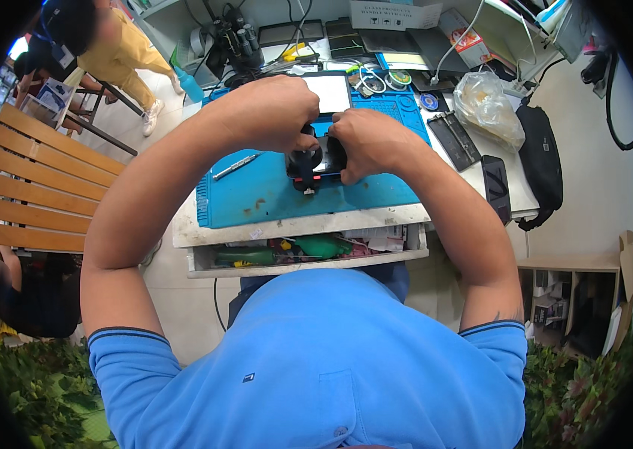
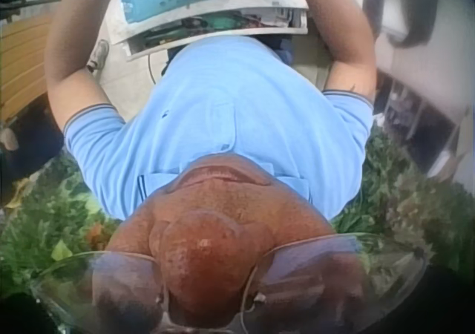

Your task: The person uses a hot air rework station to heat a component on a smartphone, then sets the tool down and picks up a blue smartphone. They remove the back cover, expose the internal components, and use a small metal tool to manipulate parts inside the device.

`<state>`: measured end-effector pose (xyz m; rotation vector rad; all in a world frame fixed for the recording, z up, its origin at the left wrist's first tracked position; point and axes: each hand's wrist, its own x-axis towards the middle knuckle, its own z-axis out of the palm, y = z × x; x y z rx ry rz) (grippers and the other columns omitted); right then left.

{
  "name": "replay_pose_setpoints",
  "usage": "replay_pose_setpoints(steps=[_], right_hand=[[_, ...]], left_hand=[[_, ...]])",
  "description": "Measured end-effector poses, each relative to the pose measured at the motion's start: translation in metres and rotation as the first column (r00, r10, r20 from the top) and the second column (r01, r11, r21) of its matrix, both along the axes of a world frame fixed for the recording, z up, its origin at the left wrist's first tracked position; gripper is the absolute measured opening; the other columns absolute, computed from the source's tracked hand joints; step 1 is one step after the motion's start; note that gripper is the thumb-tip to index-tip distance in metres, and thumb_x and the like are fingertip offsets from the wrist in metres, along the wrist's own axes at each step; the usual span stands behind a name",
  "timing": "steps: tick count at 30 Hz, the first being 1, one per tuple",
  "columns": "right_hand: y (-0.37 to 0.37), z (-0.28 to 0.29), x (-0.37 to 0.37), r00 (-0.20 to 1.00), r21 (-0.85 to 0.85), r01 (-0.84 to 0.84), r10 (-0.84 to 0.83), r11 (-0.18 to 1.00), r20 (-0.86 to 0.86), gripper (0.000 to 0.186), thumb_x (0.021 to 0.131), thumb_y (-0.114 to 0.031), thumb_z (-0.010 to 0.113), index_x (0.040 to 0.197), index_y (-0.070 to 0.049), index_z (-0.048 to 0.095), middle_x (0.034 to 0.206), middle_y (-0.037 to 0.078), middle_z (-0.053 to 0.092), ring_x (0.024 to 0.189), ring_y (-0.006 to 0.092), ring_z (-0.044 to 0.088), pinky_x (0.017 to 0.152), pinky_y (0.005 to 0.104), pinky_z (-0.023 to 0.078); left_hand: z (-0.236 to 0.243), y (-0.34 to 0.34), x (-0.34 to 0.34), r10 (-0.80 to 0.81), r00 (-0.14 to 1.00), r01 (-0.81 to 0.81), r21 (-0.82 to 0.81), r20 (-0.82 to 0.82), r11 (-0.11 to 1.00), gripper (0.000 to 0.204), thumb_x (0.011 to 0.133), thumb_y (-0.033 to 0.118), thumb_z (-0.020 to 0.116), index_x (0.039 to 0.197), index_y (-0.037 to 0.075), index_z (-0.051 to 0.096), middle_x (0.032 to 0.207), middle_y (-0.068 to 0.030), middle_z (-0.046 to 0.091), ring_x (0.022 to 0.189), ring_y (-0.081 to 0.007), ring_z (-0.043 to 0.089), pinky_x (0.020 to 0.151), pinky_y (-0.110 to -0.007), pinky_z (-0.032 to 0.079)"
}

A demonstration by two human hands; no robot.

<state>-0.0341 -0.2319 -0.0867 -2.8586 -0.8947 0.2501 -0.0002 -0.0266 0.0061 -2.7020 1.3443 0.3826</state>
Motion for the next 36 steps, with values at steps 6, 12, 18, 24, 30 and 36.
replay_pose_setpoints(steps=[6, 12, 18, 24, 30, 36], right_hand=[[-0.001, 0.010, -0.003, 0.992, -0.021, 0.063, -0.065, 0.998, -0.106, 0.060, 0.067, -0.029, 0.092, 0.117, 0.002, 0.079, 0.116, 0.016, 0.074, 0.118, 0.0359, 0.070, 0.102, 0.0467, 0.059], [-0.026, -0.007, -0.014, 0.987, 0.144, 0.145, -0.133, 0.979, -0.093, 0.076, 0.072, -0.034, 0.092, 0.136, 0.001, 0.073, 0.131, 0.016, 0.071, 0.130, 0.0347, 0.064, 0.112, 0.0460, 0.055], [-0.027, -0.026, -0.013, 0.996, 0.254, 0.087, -0.090, 0.963, 0.002, 0.078, 0.068, -0.036, 0.100, 0.135, -0.003, 0.075, 0.125, 0.013, 0.074, 0.126, 0.0345, 0.067, 0.109, 0.0471, 0.056], [-0.019, -0.011, -0.008, 0.995, 0.147, 0.089, -0.081, 0.985, -0.060, 0.085, 0.064, -0.035, 0.104, 0.137, -0.004, 0.071, 0.131, 0.013, 0.071, 0.129, 0.0355, 0.065, 0.109, 0.0481, 0.055], [-0.017, -0.009, -0.014, 0.994, 0.120, 0.106, -0.106, 0.987, -0.011, 0.090, 0.065, -0.036, 0.103, 0.141, -0.003, 0.068, 0.137, 0.014, 0.069, 0.131, 0.0367, 0.065, 0.110, 0.0468, 0.055], [-0.013, -0.008, -0.015, 0.994, 0.089, 0.106, -0.103, 0.990, -0.035, 0.090, 0.065, -0.036, 0.104, 0.142, -0.005, 0.068, 0.137, 0.013, 0.069, 0.132, 0.0341, 0.063, 0.112, 0.0451, 0.055]], left_hand=[[-0.013, 0.014, 0.008, -0.014, 1.000, 0.011, -0.135, -0.021, 0.991, 0.041, 0.086, 0.035, 0.092, 0.111, 0.004, 0.085, 0.093, -0.0183, 0.080, 0.087, -0.0367, 0.078, 0.082, -0.044, 0.062], [-0.032, 0.078, 0.016, 0.163, 0.964, -0.232, -0.367, -0.208, 0.901, 0.060, 0.086, 0.037, 0.096, 0.130, 0.001, 0.079, 0.093, -0.0136, 0.080, 0.081, -0.0232, 0.077, 0.075, -0.035, 0.060], [-0.100, 0.114, -0.014, 0.311, 0.822, -0.514, -0.388, -0.477, 0.765, 0.065, 0.086, 0.032, 0.097, 0.139, 0.001, 0.075, 0.111, -0.0084, 0.079, 0.088, -0.0161, 0.071, 0.082, -0.032, 0.059], [-0.141, 0.105, -0.027, 0.222, 0.770, -0.580, -0.512, -0.597, 0.633, 0.082, 0.081, 0.032, 0.100, 0.150, 0.001, 0.068, 0.126, -0.0116, 0.074, 0.088, -0.0168, 0.070, 0.082, -0.032, 0.059], [-0.154, 0.095, -0.031, 0.091, 0.692, -0.665, -0.584, -0.716, 0.466, 0.081, 0.080, 0.019, 0.100, 0.151, 0.000, 0.066, 0.129, -0.0116, 0.072, 0.089, -0.0145, 0.071, 0.082, -0.031, 0.060], [-0.149, 0.090, -0.025, 0.152, 0.710, -0.645, -0.547, -0.688, 0.534, 0.079, 0.080, 0.011, 0.099, 0.151, -0.002, 0.065, 0.126, -0.0085, 0.072, 0.097, -0.0139, 0.072, 0.084, -0.028, 0.063]])
